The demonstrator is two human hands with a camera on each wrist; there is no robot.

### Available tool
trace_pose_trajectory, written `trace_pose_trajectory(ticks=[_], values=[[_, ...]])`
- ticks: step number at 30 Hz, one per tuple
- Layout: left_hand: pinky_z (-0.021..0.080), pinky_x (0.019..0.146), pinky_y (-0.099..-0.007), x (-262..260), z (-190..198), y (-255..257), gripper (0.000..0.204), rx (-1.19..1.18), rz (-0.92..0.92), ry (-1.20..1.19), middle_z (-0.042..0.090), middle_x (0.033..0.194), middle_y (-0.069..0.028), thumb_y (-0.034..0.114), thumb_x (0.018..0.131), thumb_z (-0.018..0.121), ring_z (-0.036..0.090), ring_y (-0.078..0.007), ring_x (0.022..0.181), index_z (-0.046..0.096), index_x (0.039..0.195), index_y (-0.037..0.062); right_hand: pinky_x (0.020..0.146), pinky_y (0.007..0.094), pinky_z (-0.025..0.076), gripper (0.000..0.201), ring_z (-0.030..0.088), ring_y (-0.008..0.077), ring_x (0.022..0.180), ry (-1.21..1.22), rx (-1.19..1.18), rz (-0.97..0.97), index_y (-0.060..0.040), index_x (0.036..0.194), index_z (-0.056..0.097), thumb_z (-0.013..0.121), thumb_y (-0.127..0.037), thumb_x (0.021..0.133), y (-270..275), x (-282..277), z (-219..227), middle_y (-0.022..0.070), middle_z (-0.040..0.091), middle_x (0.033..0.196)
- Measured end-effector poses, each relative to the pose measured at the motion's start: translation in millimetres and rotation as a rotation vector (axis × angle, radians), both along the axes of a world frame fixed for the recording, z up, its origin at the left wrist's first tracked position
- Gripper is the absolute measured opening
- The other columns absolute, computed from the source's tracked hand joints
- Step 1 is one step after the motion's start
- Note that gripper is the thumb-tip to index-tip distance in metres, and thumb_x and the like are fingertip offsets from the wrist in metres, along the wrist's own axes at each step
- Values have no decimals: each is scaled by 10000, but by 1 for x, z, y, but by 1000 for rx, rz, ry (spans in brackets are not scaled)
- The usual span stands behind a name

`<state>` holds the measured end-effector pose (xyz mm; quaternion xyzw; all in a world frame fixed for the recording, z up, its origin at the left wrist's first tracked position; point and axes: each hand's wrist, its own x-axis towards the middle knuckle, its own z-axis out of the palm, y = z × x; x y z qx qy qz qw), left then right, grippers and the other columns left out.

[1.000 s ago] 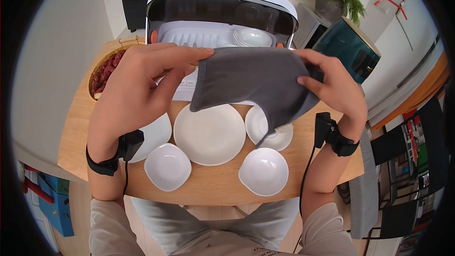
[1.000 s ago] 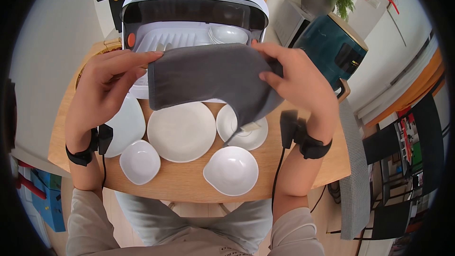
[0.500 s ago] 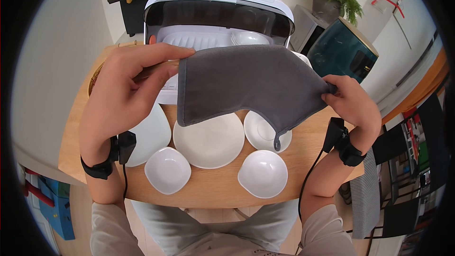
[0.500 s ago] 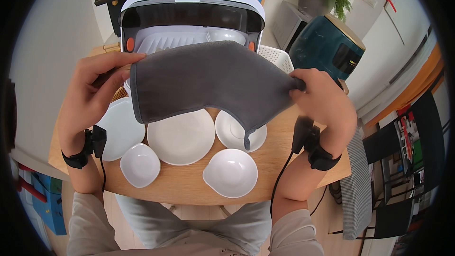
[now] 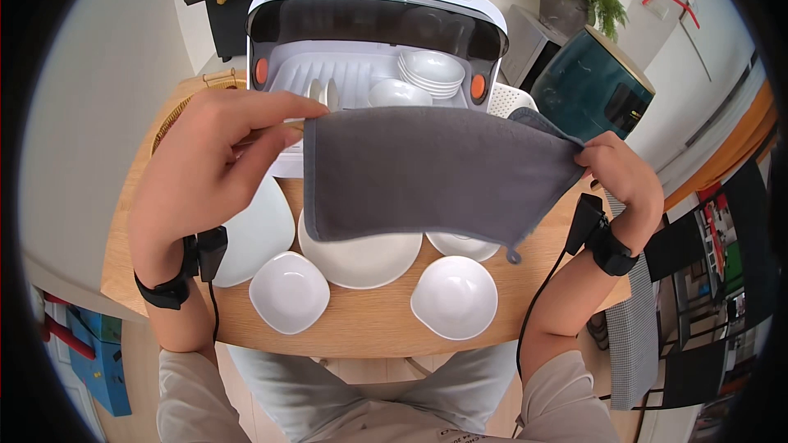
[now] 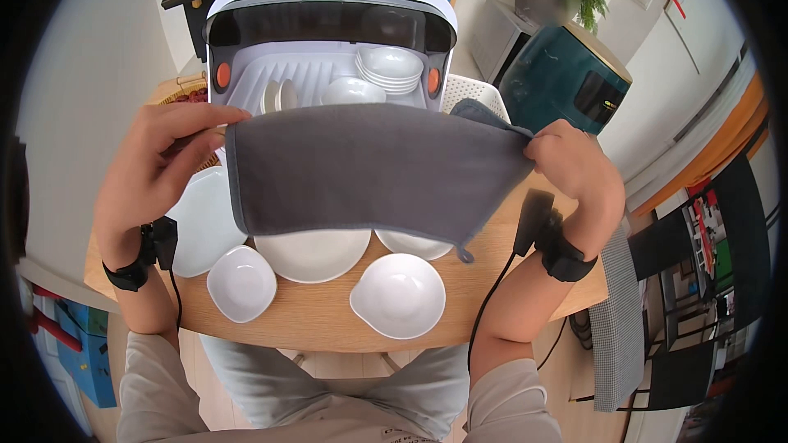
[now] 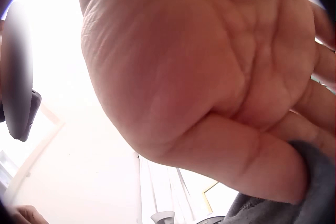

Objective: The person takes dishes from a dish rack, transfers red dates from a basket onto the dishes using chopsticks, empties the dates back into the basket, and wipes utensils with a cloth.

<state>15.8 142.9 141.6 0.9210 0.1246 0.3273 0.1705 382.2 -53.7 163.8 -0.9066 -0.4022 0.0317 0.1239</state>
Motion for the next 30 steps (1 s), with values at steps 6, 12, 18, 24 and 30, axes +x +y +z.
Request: trace_pose_trajectory(ticks=[6,12,18,24,30], values=[[321,463,-273,-1,4,3,231,62,33,-102,488,579,-74,-50,852,566,391,-141,475,671,1048,12,777,333,471,296,647,257,852,171,102,31,42,933,635,495,-209,859,10,-7,3,136,713,889],[324,468,-267,3,5,0,247,67,-17,-191,485,588,-62,-61,853,553,387,-139,478,639,1069,23,861,358,462,262,631,283,922,-373,399,333,19,1039,621,549,-204,923,38,-36,3,155,686,983],[448,639,-208,12,1,-13,272,70,-21,-119,631,826,-79,-90,896,522,550,-93,682,626,1133,-7,879,322,440,297,605,220,953,-273,769,953,-34,1170,626,639,-77,876,48,-117,0,110,640,1076],[468,645,-214,31,-12,-14,324,248,-63,-248,638,821,-58,-95,846,584,539,-119,635,643,1141,25,889,375,430,289,578,279,936,-653,690,876,-98,1095,688,701,-85,807,59,-127,-9,68,623,973],[414,575,-194,28,-16,-17,352,108,-51,-262,554,740,-36,-68,868,586,498,-81,625,593,1203,41,806,339,428,318,539,243,897,-774,746,853,-121,1074,703,732,-95,759,64,-134,-14,39,585,922]])
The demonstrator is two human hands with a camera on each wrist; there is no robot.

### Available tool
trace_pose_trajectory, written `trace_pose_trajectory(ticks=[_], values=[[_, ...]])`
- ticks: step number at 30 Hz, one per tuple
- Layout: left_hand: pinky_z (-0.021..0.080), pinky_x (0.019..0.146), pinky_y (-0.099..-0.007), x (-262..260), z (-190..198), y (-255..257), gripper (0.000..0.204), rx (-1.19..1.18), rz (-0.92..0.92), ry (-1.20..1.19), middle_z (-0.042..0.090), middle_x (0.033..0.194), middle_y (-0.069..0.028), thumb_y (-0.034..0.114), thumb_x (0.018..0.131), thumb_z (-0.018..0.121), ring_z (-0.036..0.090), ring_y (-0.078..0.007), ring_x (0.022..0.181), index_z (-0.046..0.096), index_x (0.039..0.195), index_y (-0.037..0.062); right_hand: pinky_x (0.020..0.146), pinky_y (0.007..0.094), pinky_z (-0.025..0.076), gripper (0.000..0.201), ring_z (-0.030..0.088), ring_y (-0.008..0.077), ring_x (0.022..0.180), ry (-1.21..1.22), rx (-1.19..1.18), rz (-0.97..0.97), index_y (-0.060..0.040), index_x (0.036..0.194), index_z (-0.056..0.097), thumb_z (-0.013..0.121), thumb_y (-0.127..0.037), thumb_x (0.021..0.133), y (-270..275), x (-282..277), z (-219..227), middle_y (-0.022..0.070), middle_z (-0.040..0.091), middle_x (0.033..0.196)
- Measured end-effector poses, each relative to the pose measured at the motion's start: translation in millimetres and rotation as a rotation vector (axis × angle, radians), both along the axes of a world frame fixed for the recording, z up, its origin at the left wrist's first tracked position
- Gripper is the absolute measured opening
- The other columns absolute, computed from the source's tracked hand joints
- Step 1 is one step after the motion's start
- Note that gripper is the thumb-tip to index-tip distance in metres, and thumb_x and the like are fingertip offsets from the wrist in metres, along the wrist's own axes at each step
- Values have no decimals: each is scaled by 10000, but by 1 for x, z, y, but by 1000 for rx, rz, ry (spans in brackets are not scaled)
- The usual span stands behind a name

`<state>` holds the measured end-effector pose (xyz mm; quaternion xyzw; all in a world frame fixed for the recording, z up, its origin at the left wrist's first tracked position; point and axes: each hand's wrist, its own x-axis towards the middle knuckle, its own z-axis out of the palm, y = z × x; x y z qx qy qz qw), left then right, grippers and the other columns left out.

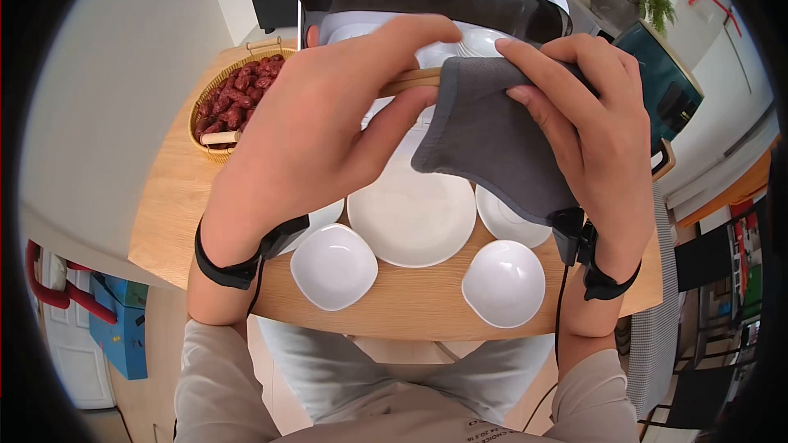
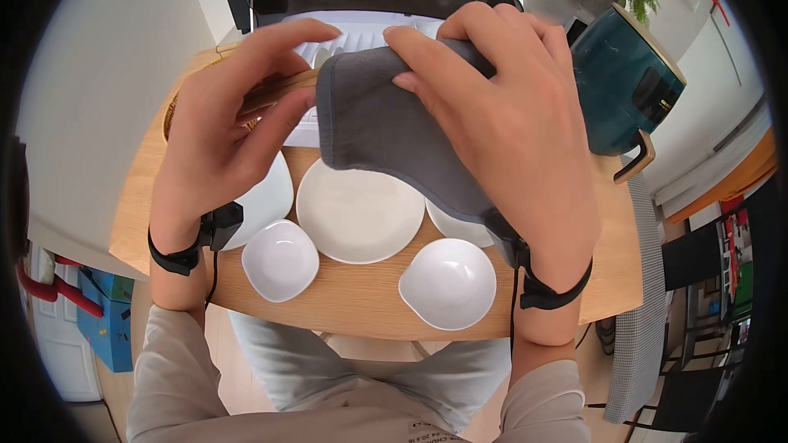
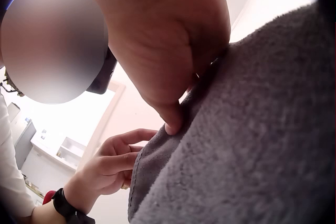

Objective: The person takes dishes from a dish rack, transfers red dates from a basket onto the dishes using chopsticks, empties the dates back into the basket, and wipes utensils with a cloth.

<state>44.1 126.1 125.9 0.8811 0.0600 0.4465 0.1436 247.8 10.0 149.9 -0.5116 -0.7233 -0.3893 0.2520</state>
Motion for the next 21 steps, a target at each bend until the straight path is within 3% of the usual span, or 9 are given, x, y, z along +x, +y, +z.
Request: trace_pose_trajectory(ticks=[5,7,8,10,13,21], values=[[424,566,-211,-2,2,-4,254,-73,51,83,573,763,-54,-64,870,575,516,-100,624,604,1110,13,750,337,403,256,519,225,798,30,-45,30,-96,1003,679,738,-111,754,4,3,-4,35,546,838],[468,602,-268,-3,0,-1,220,77,129,191,592,791,-87,-76,837,596,569,-176,672,629,1044,-11,736,336,393,235,511,221,766,40,-47,40,-90,971,668,741,-117,749,7,3,-8,33,527,807],[468,602,-268,0,-2,-2,220,79,124,188,592,791,-87,-76,837,596,569,-176,672,629,1044,-11,737,334,387,221,509,219,752,31,-55,33,-92,947,659,744,-121,745,8,3,-10,31,515,792],[491,657,-337,7,-5,-4,207,215,173,129,600,804,-103,-82,794,624,592,-261,752,645,992,-26,739,332,381,209,507,217,738,20,-60,24,-94,923,649,747,-125,741,9,3,-11,28,503,777],[487,692,-373,11,-5,-4,214,274,177,135,601,800,-97,-77,769,647,591,-293,808,651,977,-28,742,332,381,201,505,215,736,2,-82,0,-99,899,643,751,-126,731,7,0,-11,22,490,760],[468,610,-387,3,-4,0,118,184,228,249,596,804,-126,-61,769,660,582,-326,685,652,885,-41,793,354,396,170,524,204,763,0,-55,49,-96,884,624,716,-162,757,13,9,-12,19,492,747]])
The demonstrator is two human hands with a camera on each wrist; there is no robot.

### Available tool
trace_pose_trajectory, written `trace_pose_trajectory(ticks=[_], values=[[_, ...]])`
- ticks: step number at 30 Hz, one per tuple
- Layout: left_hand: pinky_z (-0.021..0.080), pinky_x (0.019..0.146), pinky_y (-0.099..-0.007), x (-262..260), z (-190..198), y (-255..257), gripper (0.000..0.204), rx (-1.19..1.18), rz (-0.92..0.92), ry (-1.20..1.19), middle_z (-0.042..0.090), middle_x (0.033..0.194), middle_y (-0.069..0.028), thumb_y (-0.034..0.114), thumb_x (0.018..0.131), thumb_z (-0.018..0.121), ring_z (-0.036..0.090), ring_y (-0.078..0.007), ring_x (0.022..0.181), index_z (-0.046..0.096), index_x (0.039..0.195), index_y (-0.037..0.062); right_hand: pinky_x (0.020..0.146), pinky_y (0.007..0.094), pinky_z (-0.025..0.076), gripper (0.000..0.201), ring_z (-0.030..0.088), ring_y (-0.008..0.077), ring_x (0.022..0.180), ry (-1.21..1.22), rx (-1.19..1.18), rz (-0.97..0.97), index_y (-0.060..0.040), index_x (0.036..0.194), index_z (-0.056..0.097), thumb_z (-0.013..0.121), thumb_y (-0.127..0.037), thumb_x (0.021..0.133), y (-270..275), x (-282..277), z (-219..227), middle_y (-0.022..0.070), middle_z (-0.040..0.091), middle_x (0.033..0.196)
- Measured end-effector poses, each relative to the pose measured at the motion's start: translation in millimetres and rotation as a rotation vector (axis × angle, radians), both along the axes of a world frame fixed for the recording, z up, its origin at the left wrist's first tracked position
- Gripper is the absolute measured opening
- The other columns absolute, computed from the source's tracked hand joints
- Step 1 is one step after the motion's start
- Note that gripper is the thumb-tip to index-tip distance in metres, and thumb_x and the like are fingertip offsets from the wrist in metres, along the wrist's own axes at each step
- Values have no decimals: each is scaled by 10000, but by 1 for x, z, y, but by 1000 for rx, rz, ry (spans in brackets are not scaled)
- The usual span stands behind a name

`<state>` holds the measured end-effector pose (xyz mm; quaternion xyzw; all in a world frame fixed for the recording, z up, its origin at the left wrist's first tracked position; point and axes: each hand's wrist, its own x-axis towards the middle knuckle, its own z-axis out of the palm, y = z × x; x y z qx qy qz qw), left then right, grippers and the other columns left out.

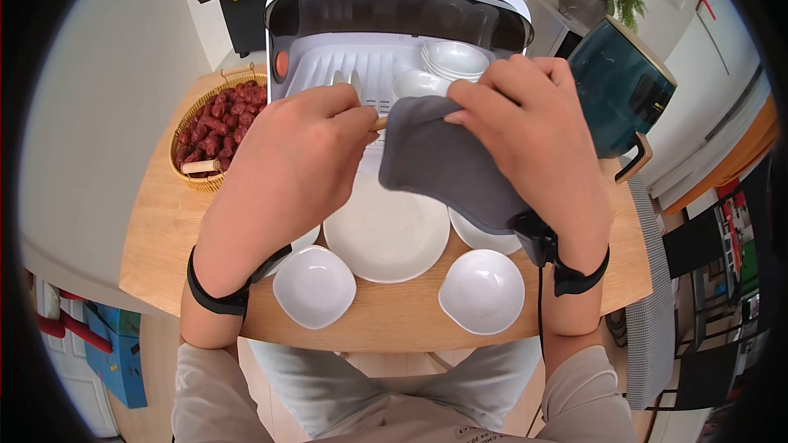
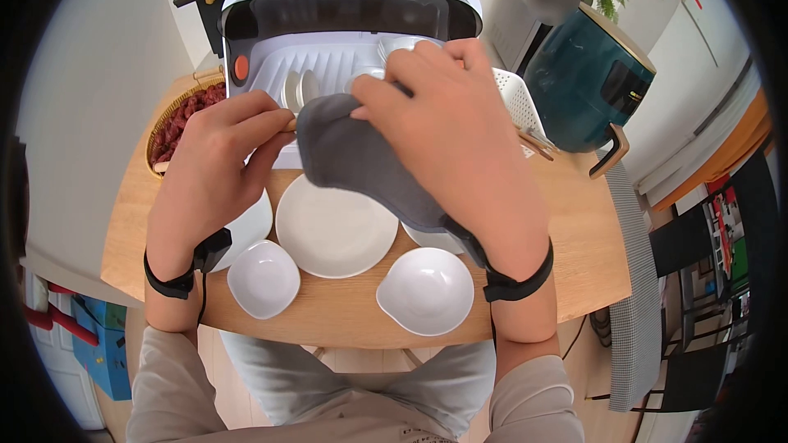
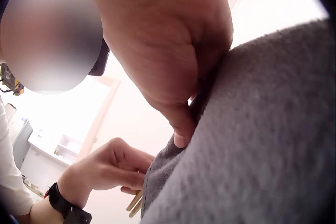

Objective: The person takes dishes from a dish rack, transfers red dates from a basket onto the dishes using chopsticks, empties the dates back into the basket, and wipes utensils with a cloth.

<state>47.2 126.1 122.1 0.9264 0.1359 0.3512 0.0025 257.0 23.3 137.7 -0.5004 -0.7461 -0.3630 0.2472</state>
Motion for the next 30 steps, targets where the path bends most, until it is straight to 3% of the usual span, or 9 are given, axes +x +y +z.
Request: trace_pose_trajectory(ticks=[16,18,19,20,22,23,26,28,30], values=[[426,568,-413,-5,5,5,77,-5,14,138,578,745,-146,52,836,661,557,-341,628,623,857,-12,709,365,437,196,544,248,763,49,14,-3,-56,894,623,726,-125,742,-16,7,15,64,516,765],[449,567,-379,-9,8,16,76,-18,26,148,614,768,-137,53,858,650,585,-304,636,640,886,-17,679,374,449,167,567,266,757,180,141,-149,-53,910,627,718,-103,779,-17,11,18,87,562,779],[473,566,-345,-10,9,23,85,-37,36,159,650,791,-128,53,879,639,614,-267,643,657,914,-21,594,334,448,120,554,239,620,265,230,-122,-30,927,619,686,-102,858,-16,14,19,104,585,717],[473,566,-345,-9,6,31,85,-33,37,160,650,791,-128,53,879,639,614,-267,643,657,914,-21,594,334,448,120,554,239,620,266,234,-121,-30,927,619,686,-102,858,-16,13,19,104,585,717],[528,608,-266,-5,-3,46,131,-618,-41,-56,700,876,-101,55,918,614,668,-181,730,682,988,-33,505,280,409,121,476,187,488,716,205,-38,-11,931,609,653,-121,910,-15,10,19,101,561,627],[559,661,-236,-1,0,42,173,-713,-188,-160,705,969,-109,54,936,598,677,-141,806,681,1042,-56,455,242,338,165,394,103,446,715,230,66,0,959,582,604,-163,960,-10,15,16,76,519,562],[546,625,-235,3,4,34,157,-933,-328,-397,705,973,-139,40,925,604,676,-144,764,679,1007,-71,457,234,309,196,397,49,488,1007,106,142,-1,1005,554,574,-195,981,-6,10,12,45,534,574],[530,598,-226,0,10,33,162,-908,-344,-422,704,988,-164,42,926,605,685,-152,780,669,1020,-74,452,229,275,221,392,13,511,1076,78,174,-5,1029,533,548,-224,1000,-4,9,12,-4,547,585],[525,653,-232,-5,14,34,193,-928,-341,-444,714,965,-124,62,931,616,666,-125,863,653,1074,-63,501,201,358,200,475,11,569,1226,81,273,-16,1031,549,545,-214,1002,-2,10,13,-4,618,681]])
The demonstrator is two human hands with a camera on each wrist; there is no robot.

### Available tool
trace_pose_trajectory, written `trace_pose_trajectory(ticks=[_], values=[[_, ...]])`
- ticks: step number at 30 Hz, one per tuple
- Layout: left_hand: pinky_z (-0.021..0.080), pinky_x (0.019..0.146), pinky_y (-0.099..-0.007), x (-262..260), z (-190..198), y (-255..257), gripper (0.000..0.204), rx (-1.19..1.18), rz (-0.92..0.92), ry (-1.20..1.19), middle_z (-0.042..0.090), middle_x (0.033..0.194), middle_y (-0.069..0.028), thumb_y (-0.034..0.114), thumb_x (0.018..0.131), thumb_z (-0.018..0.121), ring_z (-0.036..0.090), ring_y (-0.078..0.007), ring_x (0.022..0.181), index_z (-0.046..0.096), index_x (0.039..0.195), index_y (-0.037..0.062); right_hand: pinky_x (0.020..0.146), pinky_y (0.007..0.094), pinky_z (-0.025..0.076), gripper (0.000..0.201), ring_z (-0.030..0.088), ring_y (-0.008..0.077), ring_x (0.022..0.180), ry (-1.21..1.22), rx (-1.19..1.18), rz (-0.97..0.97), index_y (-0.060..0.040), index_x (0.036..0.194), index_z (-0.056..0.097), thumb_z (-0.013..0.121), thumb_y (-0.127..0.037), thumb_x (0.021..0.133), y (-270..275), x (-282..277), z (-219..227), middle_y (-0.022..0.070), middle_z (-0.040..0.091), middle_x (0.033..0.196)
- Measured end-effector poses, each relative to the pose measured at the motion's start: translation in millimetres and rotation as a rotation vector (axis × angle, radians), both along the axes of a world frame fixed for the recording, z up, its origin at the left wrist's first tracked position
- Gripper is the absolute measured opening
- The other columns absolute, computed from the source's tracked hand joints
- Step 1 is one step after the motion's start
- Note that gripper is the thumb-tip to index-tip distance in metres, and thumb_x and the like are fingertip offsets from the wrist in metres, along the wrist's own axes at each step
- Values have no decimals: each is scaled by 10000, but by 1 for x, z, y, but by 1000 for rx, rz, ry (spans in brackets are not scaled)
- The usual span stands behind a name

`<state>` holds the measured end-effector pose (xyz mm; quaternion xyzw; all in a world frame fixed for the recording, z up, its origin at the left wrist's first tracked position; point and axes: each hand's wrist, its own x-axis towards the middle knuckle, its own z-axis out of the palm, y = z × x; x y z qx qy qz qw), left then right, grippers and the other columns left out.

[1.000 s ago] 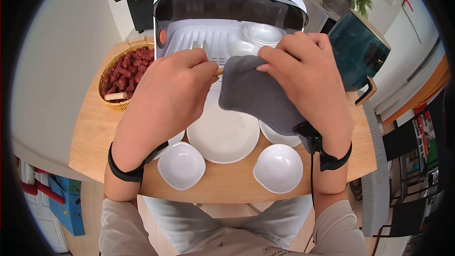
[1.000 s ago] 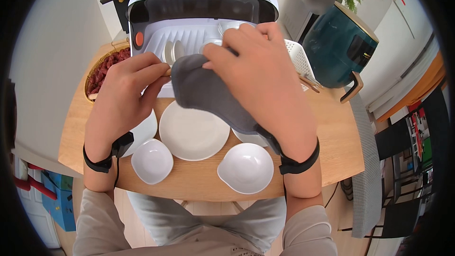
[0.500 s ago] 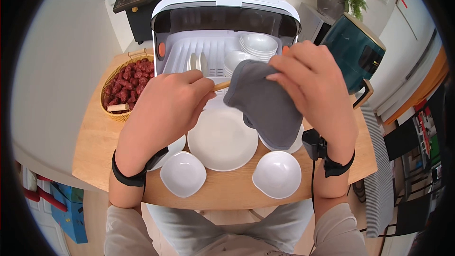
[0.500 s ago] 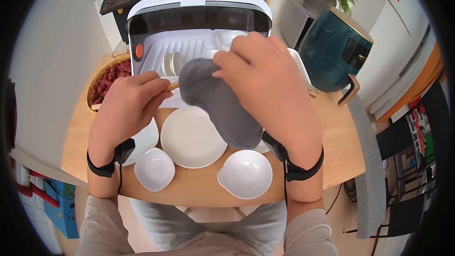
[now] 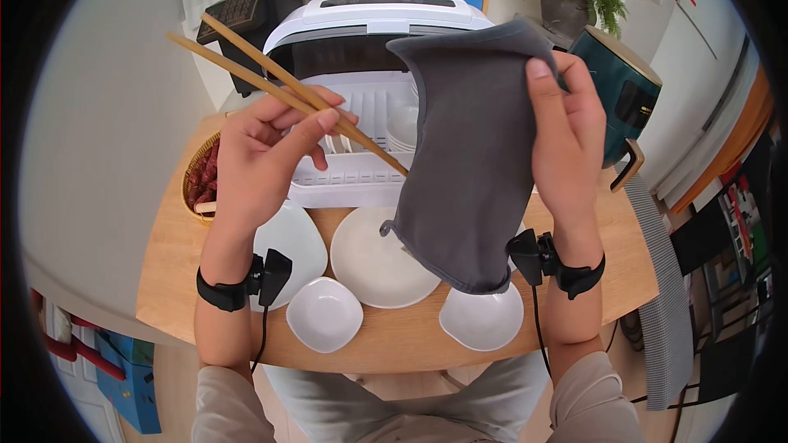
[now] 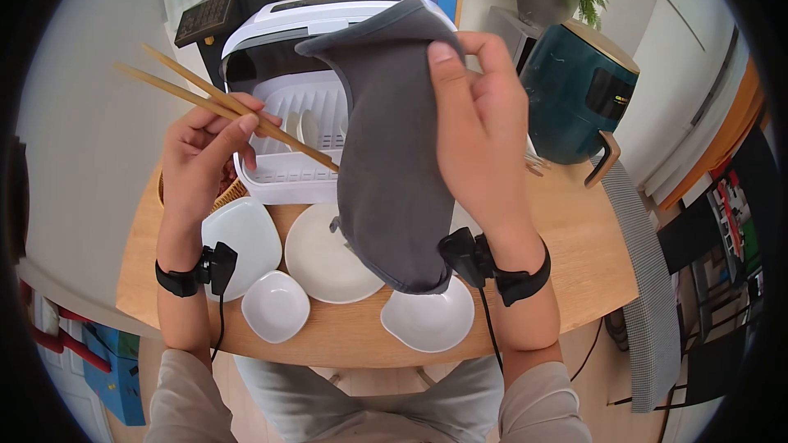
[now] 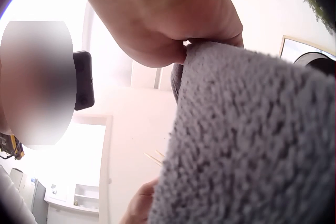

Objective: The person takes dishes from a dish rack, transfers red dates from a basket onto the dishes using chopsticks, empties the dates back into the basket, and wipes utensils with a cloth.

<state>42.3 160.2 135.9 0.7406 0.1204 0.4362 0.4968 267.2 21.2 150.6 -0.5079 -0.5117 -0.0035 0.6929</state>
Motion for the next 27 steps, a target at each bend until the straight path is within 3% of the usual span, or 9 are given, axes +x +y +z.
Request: trace_pose_trajectory(ticks=[1,3,6,10,13,15,16,23,27], values=[[525,653,-232,1,-1,2,193,1,1,1,714,965,-124,62,931,616,666,-125,863,653,1074,-63,501,201,358,200,475,11,569,1,1,1,-16,1031,549,545,-214,1002,-2,-3,3,-4,618,681],[512,707,-227,3,-5,8,192,73,101,-135,716,964,-130,65,926,628,655,-114,863,650,1071,-58,602,178,446,186,576,29,680,238,140,210,-19,1045,563,543,-198,1002,-8,-12,13,26,671,811],[500,744,-220,7,-6,7,193,80,189,-168,715,935,-122,69,912,653,641,-103,820,656,1054,-62,692,179,488,185,625,55,771,203,127,325,-9,1060,566,547,-182,998,-20,-9,15,62,691,908],[498,726,-212,6,-6,-6,188,72,148,-132,710,873,-100,73,896,678,631,-95,781,667,1023,-65,670,180,488,189,631,61,748,265,55,343,-4,1047,569,563,-185,991,-18,-10,10,54,694,878],[495,670,-211,5,-4,-20,178,12,41,-15,693,767,-71,83,884,698,613,-86,691,684,983,-64,596,158,433,201,582,24,684,307,45,250,-15,1032,567,577,-210,987,-8,-14,6,24,682,832],[517,682,-234,3,-2,-23,159,23,44,32,702,808,-106,57,888,680,634,-116,703,677,991,-64,540,148,370,204,527,-5,638,274,0,186,-33,1025,562,583,-231,985,-4,-9,-1,-5,664,802],[539,693,-257,2,-1,-25,144,35,47,80,712,849,-140,32,891,661,656,-146,715,671,998,-64,540,148,370,204,527,-5,638,273,0,186,-33,1025,562,583,-231,985,-4,-9,-2,-5,664,802],[536,746,-268,5,-3,-21,169,-22,-58,-39,712,922,-159,64,910,645,658,-148,773,660,1028,-55,639,179,447,158,577,26,736,301,-73,388,-41,1037,536,521,-196,1011,-2,-25,0,18,661,836],[498,718,-228,7,-3,-17,193,-53,-87,-12,715,896,-104,81,907,662,628,-97,789,669,1048,-51,670,193,463,143,588,36,774,211,-191,455,-50,1049,519,507,-188,1016,-2,-29,-5,41,668,859]])
